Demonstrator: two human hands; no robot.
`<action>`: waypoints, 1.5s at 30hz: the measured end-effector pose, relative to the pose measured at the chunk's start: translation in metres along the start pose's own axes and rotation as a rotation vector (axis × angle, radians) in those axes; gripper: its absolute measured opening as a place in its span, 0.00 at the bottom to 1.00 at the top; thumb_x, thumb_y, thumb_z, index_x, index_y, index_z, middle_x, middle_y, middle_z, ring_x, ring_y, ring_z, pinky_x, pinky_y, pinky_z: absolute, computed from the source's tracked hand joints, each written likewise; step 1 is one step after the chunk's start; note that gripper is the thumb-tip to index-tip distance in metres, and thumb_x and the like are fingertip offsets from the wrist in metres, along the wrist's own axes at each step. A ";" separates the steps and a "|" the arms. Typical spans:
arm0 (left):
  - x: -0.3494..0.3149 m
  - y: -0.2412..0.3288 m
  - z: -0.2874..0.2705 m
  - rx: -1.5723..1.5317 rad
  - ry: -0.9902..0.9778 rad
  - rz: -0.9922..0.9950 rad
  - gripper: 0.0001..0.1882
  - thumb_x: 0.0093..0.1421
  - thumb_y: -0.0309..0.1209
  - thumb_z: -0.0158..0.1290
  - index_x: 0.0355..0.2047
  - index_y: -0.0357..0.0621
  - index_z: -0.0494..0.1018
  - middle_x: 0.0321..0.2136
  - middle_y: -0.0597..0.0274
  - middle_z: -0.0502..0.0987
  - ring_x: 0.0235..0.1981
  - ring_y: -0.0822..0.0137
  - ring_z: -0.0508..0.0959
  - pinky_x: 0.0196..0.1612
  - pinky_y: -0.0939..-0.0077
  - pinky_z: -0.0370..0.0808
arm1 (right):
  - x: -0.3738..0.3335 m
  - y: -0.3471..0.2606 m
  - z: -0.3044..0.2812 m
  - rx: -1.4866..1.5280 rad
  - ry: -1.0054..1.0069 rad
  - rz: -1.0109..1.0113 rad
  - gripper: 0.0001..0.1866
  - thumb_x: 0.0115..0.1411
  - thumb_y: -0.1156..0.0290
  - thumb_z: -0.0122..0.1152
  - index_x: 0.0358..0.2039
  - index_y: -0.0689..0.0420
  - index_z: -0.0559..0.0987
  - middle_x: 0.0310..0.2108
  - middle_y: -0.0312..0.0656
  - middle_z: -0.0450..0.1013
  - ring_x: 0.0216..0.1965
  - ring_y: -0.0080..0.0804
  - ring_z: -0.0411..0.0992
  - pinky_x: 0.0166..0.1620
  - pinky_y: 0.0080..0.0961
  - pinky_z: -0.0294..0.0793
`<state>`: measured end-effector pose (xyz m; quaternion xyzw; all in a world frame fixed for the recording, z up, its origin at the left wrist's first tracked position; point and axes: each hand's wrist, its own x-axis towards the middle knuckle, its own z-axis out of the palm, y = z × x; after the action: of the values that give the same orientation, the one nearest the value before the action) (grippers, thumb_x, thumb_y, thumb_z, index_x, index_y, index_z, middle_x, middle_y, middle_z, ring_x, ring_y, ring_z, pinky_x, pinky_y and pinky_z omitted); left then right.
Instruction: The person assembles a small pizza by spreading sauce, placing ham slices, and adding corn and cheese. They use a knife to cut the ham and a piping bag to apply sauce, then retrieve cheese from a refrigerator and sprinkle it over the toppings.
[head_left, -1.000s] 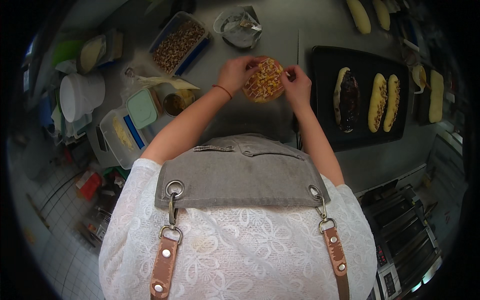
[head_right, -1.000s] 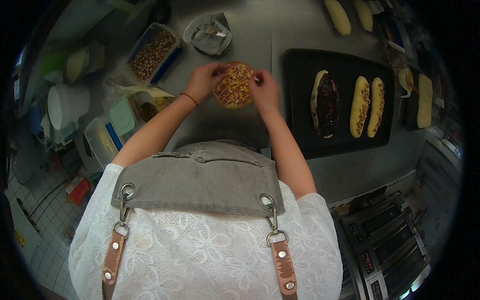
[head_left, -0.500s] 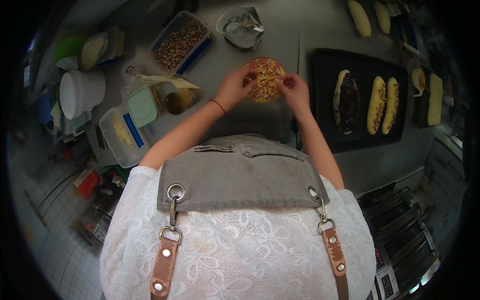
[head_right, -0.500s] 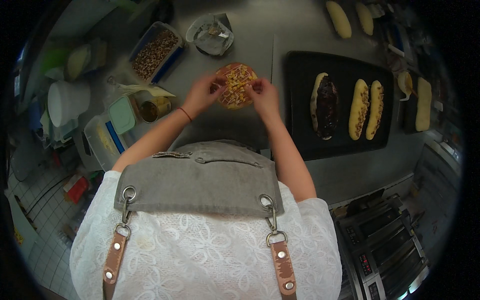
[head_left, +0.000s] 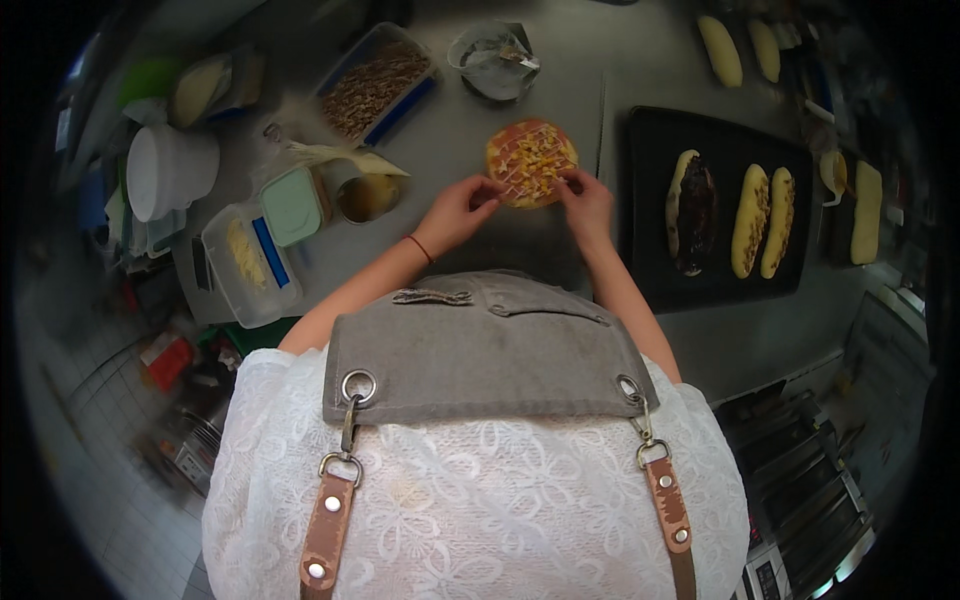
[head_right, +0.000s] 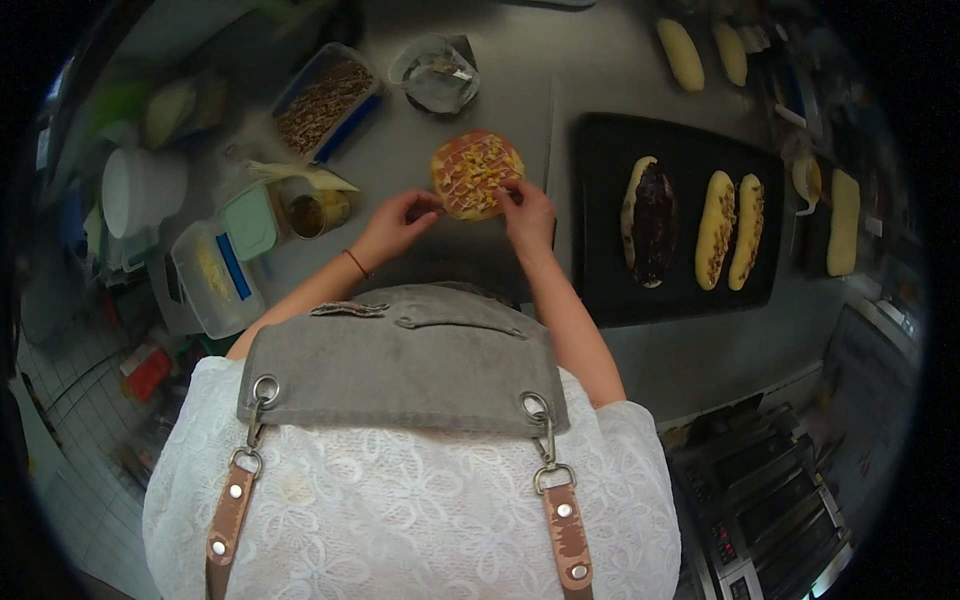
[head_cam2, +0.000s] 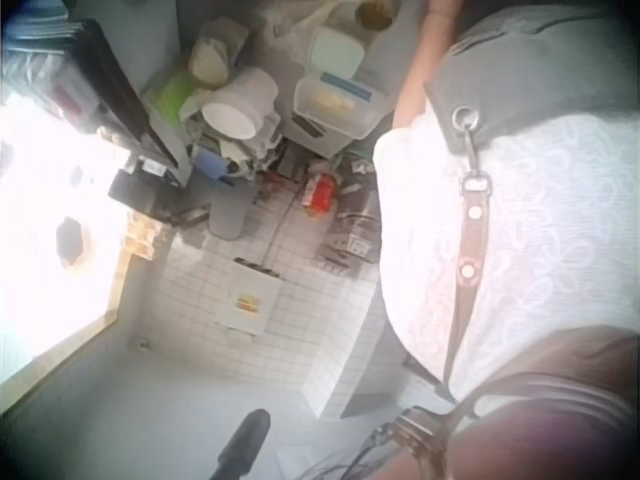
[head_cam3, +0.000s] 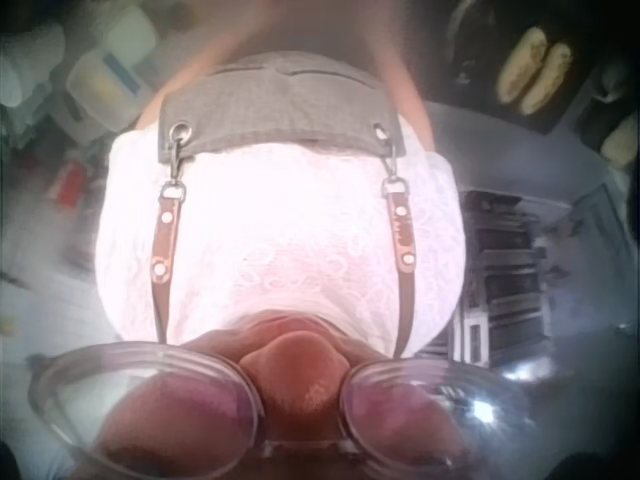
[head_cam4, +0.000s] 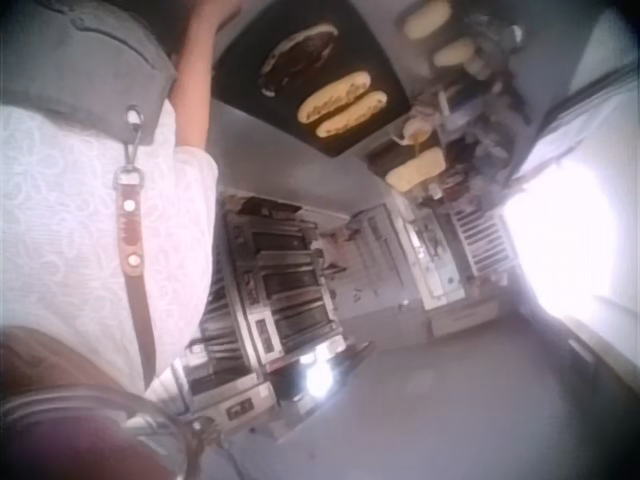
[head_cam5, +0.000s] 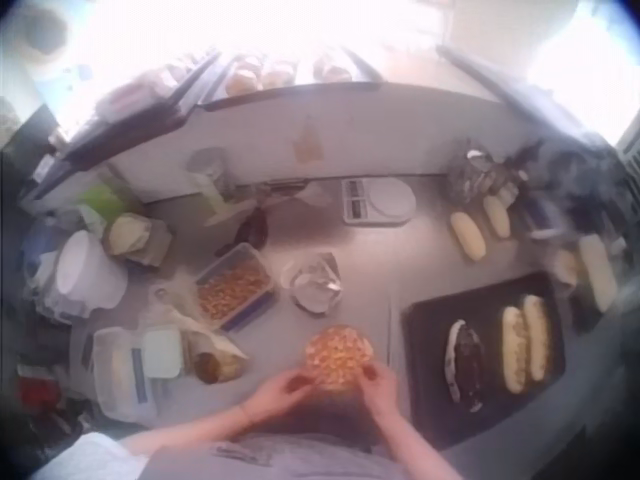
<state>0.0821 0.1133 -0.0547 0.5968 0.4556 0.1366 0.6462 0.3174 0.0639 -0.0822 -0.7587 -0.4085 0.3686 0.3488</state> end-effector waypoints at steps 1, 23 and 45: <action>-0.004 0.000 -0.002 0.007 -0.002 -0.006 0.12 0.63 0.26 0.53 0.47 0.39 0.72 0.40 0.61 0.79 0.41 0.72 0.79 0.46 0.76 0.75 | 0.001 0.004 0.000 -0.014 0.008 -0.001 0.10 0.53 0.73 0.66 0.37 0.60 0.81 0.29 0.43 0.79 0.31 0.28 0.78 0.37 0.27 0.75; -0.147 -0.066 -0.034 -0.269 0.185 -0.049 0.13 0.65 0.28 0.49 0.49 0.39 0.71 0.43 0.62 0.77 0.45 0.71 0.76 0.51 0.76 0.72 | 0.006 0.002 -0.005 0.300 -0.121 0.124 0.11 0.60 0.77 0.59 0.43 0.66 0.77 0.36 0.43 0.77 0.35 0.28 0.77 0.37 0.21 0.78; -0.213 -0.094 -0.063 -0.158 0.278 -0.117 0.13 0.64 0.31 0.51 0.47 0.41 0.74 0.41 0.62 0.79 0.42 0.73 0.77 0.47 0.76 0.74 | -0.017 -0.008 -0.003 0.457 -0.030 0.228 0.15 0.59 0.81 0.59 0.47 0.69 0.76 0.40 0.44 0.76 0.38 0.31 0.76 0.42 0.22 0.79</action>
<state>-0.1165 -0.0231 -0.0402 0.4918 0.5624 0.2152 0.6289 0.3107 0.0516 -0.0697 -0.6958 -0.2315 0.4993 0.4614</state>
